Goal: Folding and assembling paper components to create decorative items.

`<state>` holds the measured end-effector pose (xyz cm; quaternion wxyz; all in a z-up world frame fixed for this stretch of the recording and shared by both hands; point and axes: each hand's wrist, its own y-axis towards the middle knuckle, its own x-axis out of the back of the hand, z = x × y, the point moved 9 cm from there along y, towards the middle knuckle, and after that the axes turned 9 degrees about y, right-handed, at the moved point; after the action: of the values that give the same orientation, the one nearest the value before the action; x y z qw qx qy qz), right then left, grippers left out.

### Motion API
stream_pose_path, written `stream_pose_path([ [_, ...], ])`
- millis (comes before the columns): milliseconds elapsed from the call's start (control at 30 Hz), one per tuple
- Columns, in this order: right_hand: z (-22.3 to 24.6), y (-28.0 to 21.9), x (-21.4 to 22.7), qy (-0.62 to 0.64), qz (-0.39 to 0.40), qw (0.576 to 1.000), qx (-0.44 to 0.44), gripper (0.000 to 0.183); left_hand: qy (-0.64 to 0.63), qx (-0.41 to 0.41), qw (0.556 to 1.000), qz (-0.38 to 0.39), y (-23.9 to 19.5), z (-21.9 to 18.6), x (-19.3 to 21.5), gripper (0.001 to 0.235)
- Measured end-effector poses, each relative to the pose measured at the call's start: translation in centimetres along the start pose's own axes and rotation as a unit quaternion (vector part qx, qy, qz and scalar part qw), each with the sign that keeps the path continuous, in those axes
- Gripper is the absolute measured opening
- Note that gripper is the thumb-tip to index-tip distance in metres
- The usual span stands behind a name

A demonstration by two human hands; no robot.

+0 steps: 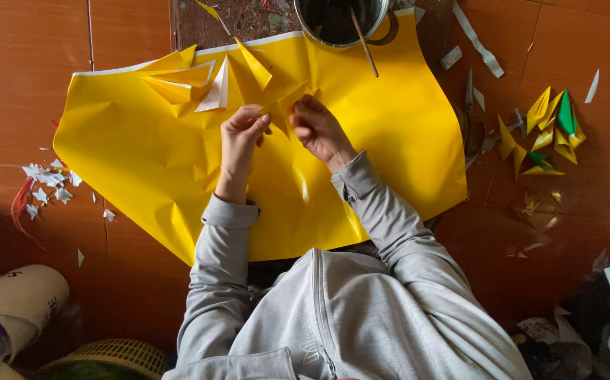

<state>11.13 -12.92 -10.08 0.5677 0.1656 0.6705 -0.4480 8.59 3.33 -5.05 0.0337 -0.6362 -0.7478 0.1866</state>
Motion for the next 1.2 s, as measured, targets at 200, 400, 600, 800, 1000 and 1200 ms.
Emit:
stream_pose_path([
  [200,-1.4,-0.9,-1.1,0.027,0.009,0.999,-0.042,0.013,-0.186,0.087,0.975,0.084,-1.0,-0.6,-1.8,0.006],
  [400,-1.6,-1.6,-3.6,-0.102,0.061,0.991,-0.061,0.009,-0.157,0.078,0.974,0.146,-1.0,1.6,-1.8,0.01],
  [600,-0.9,-1.9,-5.8,-0.212,0.073,0.973,-0.056,0.008,-0.151,0.057,0.981,0.105,-0.4,0.6,-1.6,0.012],
  [800,-1.1,-2.2,-6.4,-0.256,0.069,0.962,-0.068,0.008,-0.093,0.032,0.993,0.068,-0.1,0.6,-1.1,0.017],
  [1000,-1.0,-2.1,-6.3,-0.424,0.065,0.903,-0.038,0.007,0.103,-0.017,0.992,0.067,-0.4,-1.7,-1.9,0.032],
  [1200,-0.9,-1.7,-5.5,-0.554,0.102,0.826,0.03,0.006,0.204,-0.054,0.974,0.083,0.0,-1.1,-2.3,0.044],
])
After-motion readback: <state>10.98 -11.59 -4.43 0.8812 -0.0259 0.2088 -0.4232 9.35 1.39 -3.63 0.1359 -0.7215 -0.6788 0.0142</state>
